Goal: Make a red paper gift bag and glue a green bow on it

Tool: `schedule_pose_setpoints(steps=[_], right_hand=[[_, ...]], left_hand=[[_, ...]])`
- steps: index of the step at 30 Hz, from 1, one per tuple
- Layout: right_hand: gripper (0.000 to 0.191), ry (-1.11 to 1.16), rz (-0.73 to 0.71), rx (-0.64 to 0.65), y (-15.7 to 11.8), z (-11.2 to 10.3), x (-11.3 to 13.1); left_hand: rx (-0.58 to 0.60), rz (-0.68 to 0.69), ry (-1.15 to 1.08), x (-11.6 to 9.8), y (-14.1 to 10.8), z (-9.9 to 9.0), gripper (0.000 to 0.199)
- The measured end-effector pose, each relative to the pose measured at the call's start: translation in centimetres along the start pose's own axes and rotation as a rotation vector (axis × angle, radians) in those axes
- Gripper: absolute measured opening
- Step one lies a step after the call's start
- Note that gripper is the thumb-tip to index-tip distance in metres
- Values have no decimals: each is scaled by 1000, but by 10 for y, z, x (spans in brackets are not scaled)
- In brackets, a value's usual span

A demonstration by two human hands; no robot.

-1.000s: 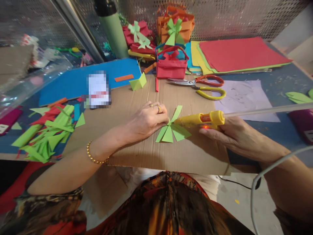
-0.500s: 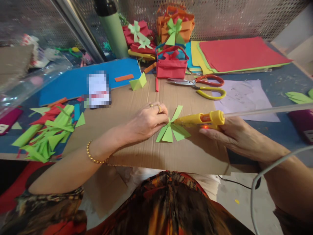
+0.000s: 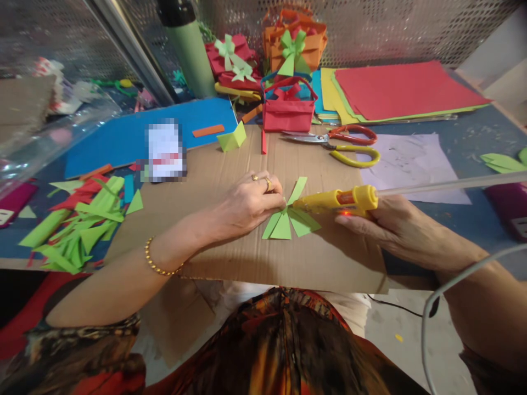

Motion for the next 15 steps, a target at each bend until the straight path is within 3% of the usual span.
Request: schedule_pose_setpoints(steps=[15], right_hand=[[72, -16, 19, 33, -1, 1, -1]], left_hand=[[-29, -48, -78, 5, -1, -1, 29]])
Point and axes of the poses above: each hand's wrist, its own y-axis towards the middle knuckle, its own z-axis out of the palm, x = y × z, the point moved 5 cm from there along y, towards the middle knuckle, and after that the axes turned 6 degrees about -x, right-handed, at the moved point
